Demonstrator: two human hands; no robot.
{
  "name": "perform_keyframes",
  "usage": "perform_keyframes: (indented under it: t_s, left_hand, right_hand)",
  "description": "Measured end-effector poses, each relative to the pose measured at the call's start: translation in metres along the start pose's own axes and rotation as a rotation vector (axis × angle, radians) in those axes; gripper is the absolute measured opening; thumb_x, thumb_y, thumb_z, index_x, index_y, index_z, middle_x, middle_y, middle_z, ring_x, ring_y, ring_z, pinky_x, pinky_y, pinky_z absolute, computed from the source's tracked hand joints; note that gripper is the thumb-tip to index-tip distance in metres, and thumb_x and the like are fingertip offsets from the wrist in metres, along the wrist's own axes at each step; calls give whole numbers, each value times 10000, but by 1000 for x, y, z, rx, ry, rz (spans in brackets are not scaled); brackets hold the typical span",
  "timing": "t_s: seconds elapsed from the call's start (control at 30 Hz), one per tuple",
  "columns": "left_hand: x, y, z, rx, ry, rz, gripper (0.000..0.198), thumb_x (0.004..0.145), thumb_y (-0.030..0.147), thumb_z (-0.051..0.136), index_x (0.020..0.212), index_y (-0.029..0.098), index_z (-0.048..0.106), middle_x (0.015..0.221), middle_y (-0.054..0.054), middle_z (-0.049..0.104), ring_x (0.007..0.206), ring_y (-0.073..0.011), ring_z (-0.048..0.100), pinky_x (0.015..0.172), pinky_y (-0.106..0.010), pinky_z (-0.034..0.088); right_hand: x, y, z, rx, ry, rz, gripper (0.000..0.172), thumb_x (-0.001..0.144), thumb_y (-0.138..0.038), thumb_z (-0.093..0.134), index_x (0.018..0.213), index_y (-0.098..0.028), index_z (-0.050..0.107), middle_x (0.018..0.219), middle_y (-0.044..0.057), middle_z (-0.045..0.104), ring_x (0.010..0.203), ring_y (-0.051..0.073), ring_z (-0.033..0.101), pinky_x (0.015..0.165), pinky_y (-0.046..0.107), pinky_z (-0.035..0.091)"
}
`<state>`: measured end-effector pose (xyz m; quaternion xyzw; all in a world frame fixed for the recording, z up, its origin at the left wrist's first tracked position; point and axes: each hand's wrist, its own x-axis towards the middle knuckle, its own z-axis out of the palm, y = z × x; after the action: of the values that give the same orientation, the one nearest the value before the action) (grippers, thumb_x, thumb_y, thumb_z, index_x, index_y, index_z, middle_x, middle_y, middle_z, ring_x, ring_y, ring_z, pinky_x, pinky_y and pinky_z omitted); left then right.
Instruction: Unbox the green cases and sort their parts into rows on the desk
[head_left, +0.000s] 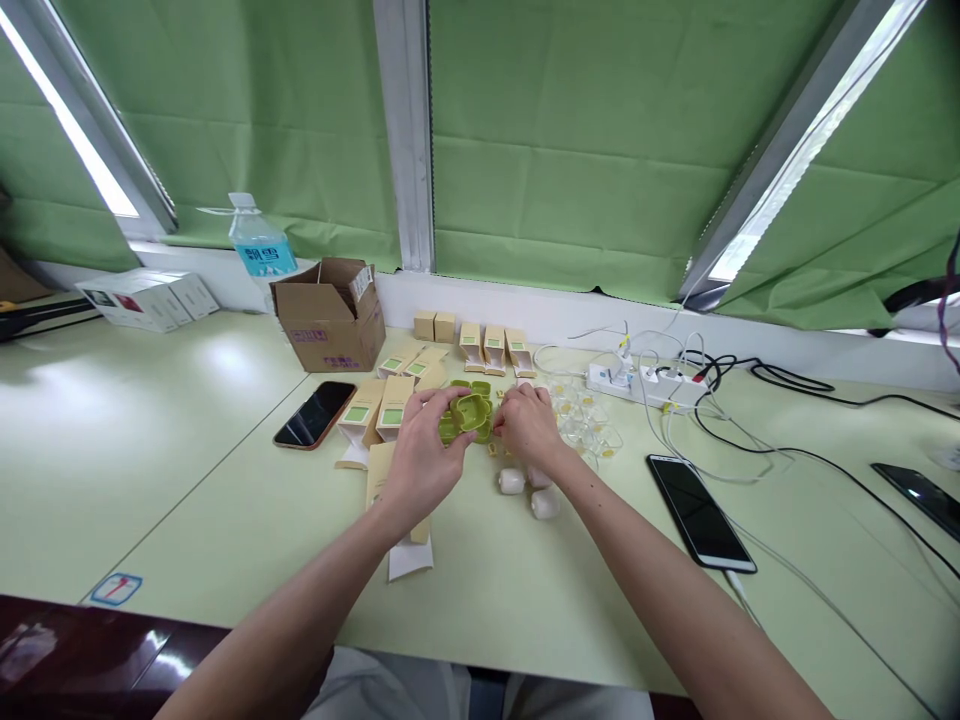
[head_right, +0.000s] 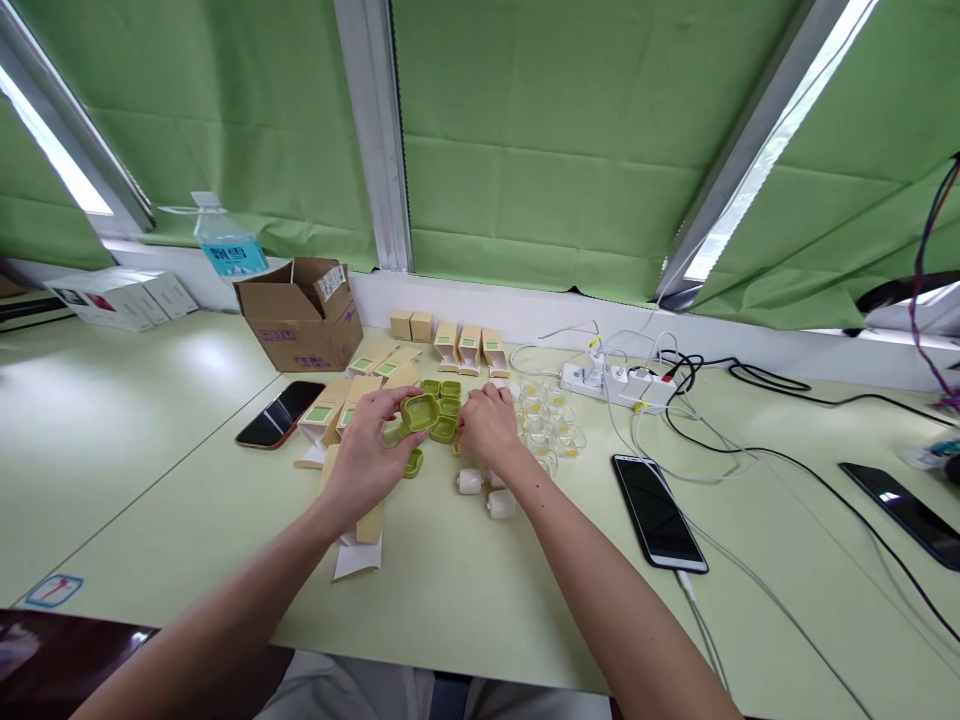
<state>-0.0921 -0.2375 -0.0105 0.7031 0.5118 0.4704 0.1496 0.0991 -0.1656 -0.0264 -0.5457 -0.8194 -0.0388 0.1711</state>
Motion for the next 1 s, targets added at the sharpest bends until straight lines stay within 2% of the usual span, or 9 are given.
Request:
perform_keyframes:
  t_s: [0.13, 0.17, 0.27, 0.37, 0.5, 0.73, 0.87, 0.93, 1.0]
  left_hand:
    - [0, 1, -3, 50, -83, 41, 451, 860, 191, 736, 1296, 284, 669, 1243, -84, 668, 1357, -338, 482, 1098, -522, 500]
    - [0, 2, -4, 86, -117, 51, 439, 850, 199, 750, 1279, 270, 685, 1221, -88, 674, 1347, -355, 472, 1105, -547, 483]
    - [2, 2, -3, 210, -244, 61, 424, 805, 187, 787, 1222, 242, 732, 1181, -101, 680, 1258, -374, 513, 1089, -585, 458]
    - [2, -1, 2, 280, -347, 85, 426, 786, 159, 788, 1200, 250, 738, 1196, -101, 697, 1244, -380, 545, 1047, -573, 464]
    - [-3, -4, 10, 389, -378, 171, 429, 774, 125, 752, 1182, 250, 719, 1147, -95, 748, 1206, -391, 583, 982, -560, 462]
    - [-10, 1, 17, 623, -452, 215, 382, 771, 98, 729, 1133, 217, 707, 1051, -130, 766, 1216, -418, 549, 940, -554, 437]
    - [-10, 3, 14, 673, -430, 212, 499, 772, 110, 735, 1254, 225, 678, 1231, -156, 697, 1268, -423, 509, 984, -562, 430]
    - [-7, 5, 6, 652, -398, 193, 580, 788, 131, 730, 1352, 234, 639, 1340, -163, 645, 1306, -429, 479, 998, -571, 429]
    - [-2, 7, -8, 618, -337, 167, 562, 827, 145, 694, 1375, 252, 636, 1374, -150, 630, 1326, -428, 459, 1004, -577, 428]
  right_hand:
    - [-21, 8, -19, 36, 98, 18, 200, 876, -115, 710, 762, -234, 824, 962, 90, 716, 1026, 260, 523, 887, 427, 316]
    - [-30, 11, -25, 51, 156, 27, 198, 903, -130, 694, 797, -236, 824, 967, 83, 705, 1024, 257, 522, 886, 427, 318]
    - [-63, 20, -35, 130, 451, -38, 174, 924, -140, 688, 826, -231, 800, 889, 49, 655, 954, 234, 522, 840, 407, 320]
    - [-94, 27, -36, 138, 577, -119, 166, 939, -114, 669, 867, -217, 777, 873, 38, 647, 922, 217, 536, 824, 398, 327]
    - [-116, 33, -27, 159, 622, -161, 153, 942, -98, 661, 903, -210, 758, 860, 33, 662, 890, 206, 549, 816, 395, 342]
    - [-117, 35, -21, 175, 614, -176, 158, 934, -84, 654, 912, -209, 750, 861, 38, 673, 905, 219, 556, 804, 395, 358]
    - [-118, 33, -22, 155, 605, -188, 166, 926, -76, 644, 906, -208, 743, 863, 40, 670, 908, 223, 555, 796, 394, 354]
    - [-119, 33, -21, 151, 606, -199, 168, 927, -74, 638, 908, -206, 740, 863, 40, 668, 908, 223, 551, 785, 392, 347]
    - [-119, 33, -20, 152, 613, -210, 167, 929, -72, 634, 910, -203, 737, 860, 43, 666, 902, 223, 546, 774, 390, 342]
